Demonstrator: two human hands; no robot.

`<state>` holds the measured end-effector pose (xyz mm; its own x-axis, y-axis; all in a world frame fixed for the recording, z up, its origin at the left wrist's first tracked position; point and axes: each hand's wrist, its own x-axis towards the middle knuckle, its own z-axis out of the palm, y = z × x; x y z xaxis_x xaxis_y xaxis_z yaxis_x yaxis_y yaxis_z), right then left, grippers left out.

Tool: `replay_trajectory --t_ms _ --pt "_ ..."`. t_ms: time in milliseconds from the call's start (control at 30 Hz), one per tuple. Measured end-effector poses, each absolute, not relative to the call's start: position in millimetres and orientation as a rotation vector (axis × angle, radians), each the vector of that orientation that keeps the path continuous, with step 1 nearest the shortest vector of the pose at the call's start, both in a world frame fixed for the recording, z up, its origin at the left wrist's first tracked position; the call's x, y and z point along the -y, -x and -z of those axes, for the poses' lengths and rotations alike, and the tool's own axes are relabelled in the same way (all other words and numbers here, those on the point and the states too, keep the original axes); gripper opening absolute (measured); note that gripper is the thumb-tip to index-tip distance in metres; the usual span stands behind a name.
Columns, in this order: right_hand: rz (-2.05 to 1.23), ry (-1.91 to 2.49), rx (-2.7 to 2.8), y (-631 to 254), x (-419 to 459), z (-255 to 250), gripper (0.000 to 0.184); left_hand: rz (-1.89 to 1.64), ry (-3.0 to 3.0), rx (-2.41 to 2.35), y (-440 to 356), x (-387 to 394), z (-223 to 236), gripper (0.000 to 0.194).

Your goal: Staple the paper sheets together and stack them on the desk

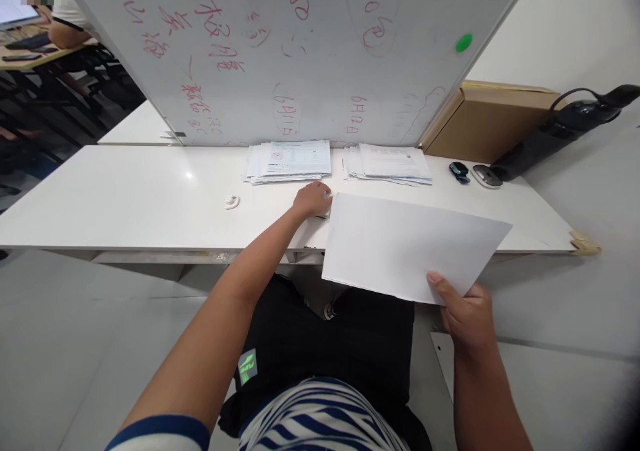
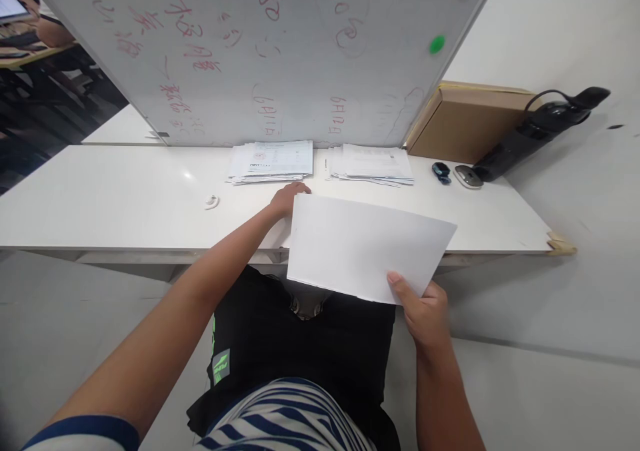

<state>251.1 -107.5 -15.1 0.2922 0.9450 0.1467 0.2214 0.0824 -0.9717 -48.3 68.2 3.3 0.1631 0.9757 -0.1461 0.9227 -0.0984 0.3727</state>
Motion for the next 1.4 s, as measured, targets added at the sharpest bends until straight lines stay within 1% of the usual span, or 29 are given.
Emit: replay_trajectory --t_ms 333,533,700,967,1233,1333,1400 --pt "-0.816 1.404 1.145 -252 107 20 0.044 -0.184 -2.071 -1.809 48 -67 -5 0.037" --pt "-0.813 1.404 1.142 -251 107 21 0.047 -0.182 -2.072 -1.812 47 -66 -7 0.035" --pt "-0.836 1.395 1.146 -251 107 22 0.041 -0.196 -2.075 -1.811 47 -66 -6 0.034" --pt "-0.827 1.412 1.131 -249 107 23 0.042 -0.206 -2.078 -1.806 48 -66 -5 0.035" --pt "-0.915 1.427 1.133 -252 99 38 0.038 -0.234 -2.091 -1.818 50 -75 9 0.039" --pt "-0.951 1.458 1.071 -250 91 46 0.040 -0.250 -2.099 -1.818 51 -78 15 0.042" --pt "-0.912 1.469 1.028 -249 80 44 0.042 -0.258 -2.103 -1.820 51 -80 18 0.041"
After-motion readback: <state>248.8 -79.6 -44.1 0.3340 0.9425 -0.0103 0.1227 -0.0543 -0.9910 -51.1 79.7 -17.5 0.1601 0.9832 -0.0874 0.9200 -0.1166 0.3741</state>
